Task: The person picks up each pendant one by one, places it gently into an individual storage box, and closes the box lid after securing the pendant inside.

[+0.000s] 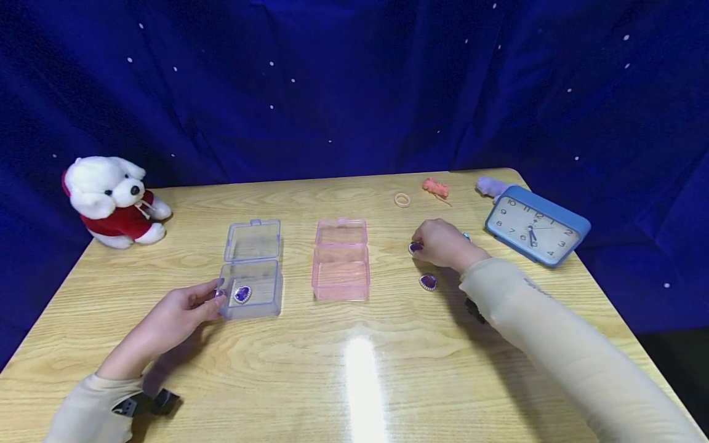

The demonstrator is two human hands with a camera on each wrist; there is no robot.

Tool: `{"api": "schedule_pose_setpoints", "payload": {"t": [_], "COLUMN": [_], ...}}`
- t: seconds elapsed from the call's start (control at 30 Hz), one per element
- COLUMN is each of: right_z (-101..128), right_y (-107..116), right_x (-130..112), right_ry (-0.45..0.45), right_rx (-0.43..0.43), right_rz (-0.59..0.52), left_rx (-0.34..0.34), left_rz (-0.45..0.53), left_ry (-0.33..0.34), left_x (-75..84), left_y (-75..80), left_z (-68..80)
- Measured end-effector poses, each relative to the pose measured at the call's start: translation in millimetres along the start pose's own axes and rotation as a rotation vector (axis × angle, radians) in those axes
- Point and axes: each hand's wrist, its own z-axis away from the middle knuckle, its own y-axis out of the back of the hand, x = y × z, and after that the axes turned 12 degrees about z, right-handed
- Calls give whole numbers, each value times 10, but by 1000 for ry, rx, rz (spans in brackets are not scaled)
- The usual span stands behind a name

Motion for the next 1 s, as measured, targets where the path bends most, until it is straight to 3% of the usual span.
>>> {"api": "schedule_pose_setpoints", "payload": {"t": [0.47,0.7,0.87,1.0], "right_z": [-33,-63,-65,-97], "right_y": [-10,5,101,240], "right_x": [-12,-32,-71,-159], "right_ry": [-15,-85,-94,-50], "right_rx": [-16,-25,30,90], "right_rz": [-20,-41,-54,-33], "left_rx": [10,11,8,7], "left_rz": [9,16,24,30], "left_ry": [-10,-13,-13,-12], "left_x": [9,8,5,15], "left_y": [-10,-3,-1,-2], "left_z": [9,16,1,6]}}
